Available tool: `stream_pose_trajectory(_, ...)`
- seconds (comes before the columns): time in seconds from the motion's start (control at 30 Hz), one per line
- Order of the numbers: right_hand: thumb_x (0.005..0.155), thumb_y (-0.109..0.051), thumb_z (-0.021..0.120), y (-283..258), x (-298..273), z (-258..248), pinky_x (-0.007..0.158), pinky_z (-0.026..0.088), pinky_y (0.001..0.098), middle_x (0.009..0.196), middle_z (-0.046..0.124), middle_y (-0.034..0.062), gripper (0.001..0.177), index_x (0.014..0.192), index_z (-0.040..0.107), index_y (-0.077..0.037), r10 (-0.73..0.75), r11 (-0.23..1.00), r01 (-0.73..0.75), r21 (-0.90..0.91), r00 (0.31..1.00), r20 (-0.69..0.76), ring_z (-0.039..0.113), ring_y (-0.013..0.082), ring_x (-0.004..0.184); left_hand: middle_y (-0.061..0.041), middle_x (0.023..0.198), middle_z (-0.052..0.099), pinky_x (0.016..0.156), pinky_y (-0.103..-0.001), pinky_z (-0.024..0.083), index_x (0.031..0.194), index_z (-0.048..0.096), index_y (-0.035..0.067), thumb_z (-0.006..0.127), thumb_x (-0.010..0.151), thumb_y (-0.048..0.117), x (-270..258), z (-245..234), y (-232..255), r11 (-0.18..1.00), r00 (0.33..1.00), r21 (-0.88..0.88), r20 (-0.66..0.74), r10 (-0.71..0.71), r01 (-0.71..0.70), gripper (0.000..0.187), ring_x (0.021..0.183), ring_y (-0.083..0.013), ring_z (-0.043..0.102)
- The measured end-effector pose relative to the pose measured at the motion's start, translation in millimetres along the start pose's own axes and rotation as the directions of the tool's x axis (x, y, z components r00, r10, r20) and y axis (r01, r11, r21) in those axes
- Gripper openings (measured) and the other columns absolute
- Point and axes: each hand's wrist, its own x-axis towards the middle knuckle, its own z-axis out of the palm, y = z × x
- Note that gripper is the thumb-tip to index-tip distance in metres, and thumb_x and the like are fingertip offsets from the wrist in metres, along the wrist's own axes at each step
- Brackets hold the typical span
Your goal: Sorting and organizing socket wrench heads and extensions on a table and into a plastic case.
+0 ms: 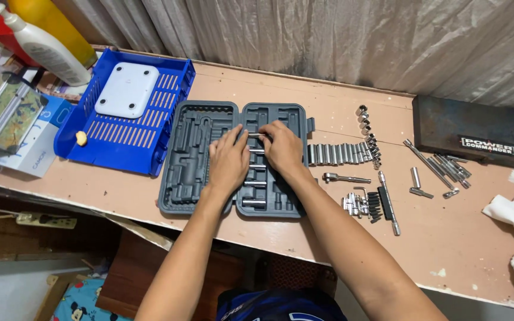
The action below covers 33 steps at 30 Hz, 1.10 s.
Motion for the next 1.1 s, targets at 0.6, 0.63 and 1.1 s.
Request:
stream_pose_trajectory(0.6, 0.087, -0.009, 0.067, 5.1, 4.6, 8.0, 0.076, 0.054, 0.042, 0.101, 0.07, 0.0029, 0.016, 0.094, 0.08, -0.014, -0.05, 0.995, 0.053, -0.08, 0.998, 0.04, 0.07, 0.0283, 0.09, -0.019, 0.143, 0.056, 0.109, -0.051, 0.041, 0.127, 0.069, 0.005, 0.063, 0.091, 0.019, 6.9, 9.7, 0.8, 0.992, 0.999, 0.12, -0.001, 0.047, -0.046, 0.039, 0.131, -0.0413, 0.054)
stream_pose_trajectory(0.63, 0.087, -0.009, 0.067, 4.1, 4.0, 9.3, 0.076, 0.054, 0.042, 0.101, 0.07, 0.0029, 0.016, 0.094, 0.08, -0.014, -0.054, 0.996, 0.057, -0.075, 0.998, 0.039, 0.07, 0.0283, 0.09, -0.019, 0.143, 0.056, 0.109, -0.051, 0.041, 0.127, 0.069, 0.005, 0.063, 0.091, 0.019, 6.4, 7.7, -0.1, 0.991, 0.999, 0.126, -0.004, 0.046, -0.045, 0.039, 0.131, -0.0413, 0.054)
stream_pose_trajectory(1.1, 0.093, 0.011, 0.048, 66.3, 13.9, 1.0, 0.092, 0.051, 0.0285, 0.132, 0.069, 0.0084, 0.051, 0.142, 0.051, -0.002, -0.066, 0.835, -0.151, 0.529, 0.927, 0.369, 0.066, 0.0157, 0.107, -0.013, 0.135, 0.068, 0.095, -0.05, 0.05, 0.137, 0.049, 0.006, 0.043, 0.101, 0.005, 12.7, -12.3, 13.8, 0.928, 0.961, -0.262, -0.006, -0.277, 0.266, 0.037, 0.116, -0.0406, 0.064)
